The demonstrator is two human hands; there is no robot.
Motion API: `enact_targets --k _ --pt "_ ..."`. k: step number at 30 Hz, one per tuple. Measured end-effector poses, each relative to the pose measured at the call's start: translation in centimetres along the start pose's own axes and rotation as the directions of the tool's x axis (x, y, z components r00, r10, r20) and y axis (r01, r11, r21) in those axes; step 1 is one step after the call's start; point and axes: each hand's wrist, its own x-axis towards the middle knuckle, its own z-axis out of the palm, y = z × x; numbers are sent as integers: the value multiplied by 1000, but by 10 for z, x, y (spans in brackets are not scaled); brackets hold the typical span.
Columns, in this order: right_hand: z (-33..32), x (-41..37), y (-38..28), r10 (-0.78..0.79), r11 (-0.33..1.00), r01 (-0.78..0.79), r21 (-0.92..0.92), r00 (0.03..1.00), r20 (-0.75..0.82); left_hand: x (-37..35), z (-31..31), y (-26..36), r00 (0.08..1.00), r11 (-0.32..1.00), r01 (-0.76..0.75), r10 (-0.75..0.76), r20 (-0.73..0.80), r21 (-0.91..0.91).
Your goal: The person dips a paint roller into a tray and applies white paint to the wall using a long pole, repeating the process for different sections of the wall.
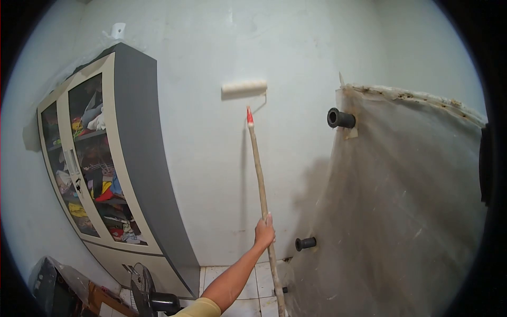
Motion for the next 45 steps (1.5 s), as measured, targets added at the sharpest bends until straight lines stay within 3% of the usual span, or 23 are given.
enact_targets --k 3,5,9,13,15,16,18,19,20,21,22,24,25,27,28,29,30,31,33,35,41,43,45 --pt "-95 89 -130 88 986 -86 145 996 -4 12 -8 46 996 996 -85 85 13 -37" --pt "-121 118 -175 143 962 -139 235 990 1 8 -19 53 993 993 -77 85 79 -93" --pt "-87 171 -197 -3 964 63 258 974 -227 -15 -60 31 958 972 -80 136 253 -219" --pt "-102 233 -227 44 954 -32 297 999 -32 -60 -97 -54 903 914 228 -69 424 -336" --pt "-127 262 -260 68 914 -66 400 998 10 -78 -98 -111 823 858 406 -194 533 -314" --pt "-120 281 -262 66 937 -47 346 997 -44 -85 -94 -114 821 860 405 -192 538 -310" --pt "-123 314 -276 91 947 -68 313 994 -59 -111 -80 -109 823 881 360 -143 550 -308" --pt "-134 331 -293 119 934 -104 341 993 -22 -118 -75 -89 898 981 78 8 441 -176" --pt "-141 345 -304 124 920 -108 378 992 -16 -115 -69 -65 916 979 -203 191 353 -4" --pt "-146 359 -312 127 904 -111 413 992 -10 -104 -61 -57 934 971 -238 222 280 25" --pt "-146 375 -313 102 895 -67 440 993 -56 -87 -60 -46 922 973 77 14 387 -220" --pt "-156 393 -325 79 883 -22 468 992 -102 -74 -57 -21 921 960 -179 241 306 -217" --pt "-173 396 -339 71 850 -42 525 997 -34 -62 -53 -15 919 958 -185 247 307 -217" --pt "-201 402 -358 57 814 -64 578 998 31 -37 -44 -8 767 752 -599 637 75 -275" --pt "-212 405 -362 56 720 -167 673 981 183 -41 -50 11 767 753 -599 637 75 -272" --pt "-220 409 -369 30 614 -276 740 944 327 -51 -60 42 854 816 -290 456 250 -500" --pt "-224 413 -377 26 613 -272 742 945 326 -57 -66 67 842 773 75 290 456 -630" --pt "-226 416 -384 -11 654 -168 738 973 231 -54 -67 80 842 773 71 292 453 -631" --pt "-233 432 -400 -90 704 8 710 993 78 -51 -66 100 905 917 7 164 393 -399" --pt "-250 448 -428 -103 794 143 590 989 -102 -50 -59 117 922 934 -17 153 356 -357" --pt "-296 512 -482 -136 906 185 381 979 -153 -51 -40 111 961 969 -22 88 263 -245" --pt "-301 519 -484 -130 926 174 334 980 -153 -59 -29 91 970 978 -190 200 138 -81" --pt "-272 546 -459 -178 929 233 286 962 -205 -74 -23 71 973 976 -216 217 84 -17"
